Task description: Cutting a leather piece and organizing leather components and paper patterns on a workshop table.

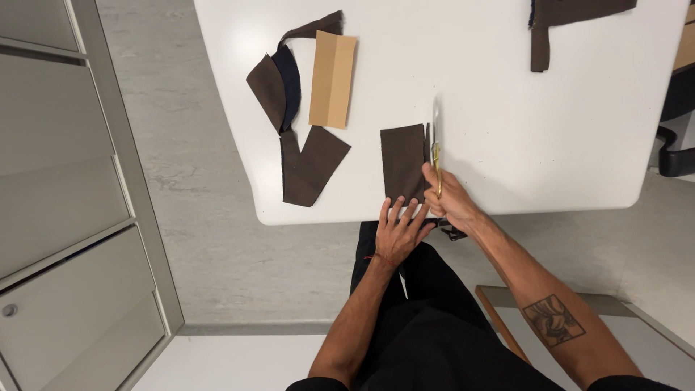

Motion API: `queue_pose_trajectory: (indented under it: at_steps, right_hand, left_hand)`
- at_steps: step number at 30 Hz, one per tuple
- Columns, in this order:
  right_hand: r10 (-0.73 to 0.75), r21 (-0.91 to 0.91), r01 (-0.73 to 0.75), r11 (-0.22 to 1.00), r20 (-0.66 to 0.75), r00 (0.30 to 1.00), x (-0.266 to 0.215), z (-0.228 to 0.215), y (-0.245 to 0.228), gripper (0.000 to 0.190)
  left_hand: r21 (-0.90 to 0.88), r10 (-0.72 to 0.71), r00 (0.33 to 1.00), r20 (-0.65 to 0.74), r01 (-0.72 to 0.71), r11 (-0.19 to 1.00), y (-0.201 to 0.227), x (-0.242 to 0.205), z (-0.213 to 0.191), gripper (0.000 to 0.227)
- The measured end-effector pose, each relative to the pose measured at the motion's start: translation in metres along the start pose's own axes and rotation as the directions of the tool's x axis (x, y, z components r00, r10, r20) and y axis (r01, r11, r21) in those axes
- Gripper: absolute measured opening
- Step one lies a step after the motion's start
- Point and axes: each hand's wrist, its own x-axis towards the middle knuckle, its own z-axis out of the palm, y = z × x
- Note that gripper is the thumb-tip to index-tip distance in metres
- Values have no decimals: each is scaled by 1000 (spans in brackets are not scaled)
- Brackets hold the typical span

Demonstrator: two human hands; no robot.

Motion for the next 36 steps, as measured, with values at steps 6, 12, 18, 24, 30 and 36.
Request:
queue_pose_trajectory:
  at_steps: [6,12,18,24,30,36]
  right_hand:
    - [-202,26,201,979,13,979,-27,-29,-4,50]
    - [-312,-87,303,949,-120,942,-91,-57,26,50]
    - [-271,78,304,950,-283,920,-149,-89,79,46]
    - [-217,80,280,957,-447,868,-219,-121,120,29]
    - [-306,-182,246,952,-576,758,-269,-163,160,30]
    - [-295,-552,-194,811,-672,679,-308,-137,130,46]
  left_hand:
    - [-5,-21,998,65,21,1000,10,16,-26,57]
    - [2,168,980,107,-169,986,15,43,-26,26]
    - [-128,418,900,124,-403,906,21,37,23,7]
    - [-296,613,712,342,-538,789,128,22,38,10]
    - [-315,398,865,306,-303,900,202,-26,65,41]
    - [-139,266,824,500,-227,964,131,8,44,27]
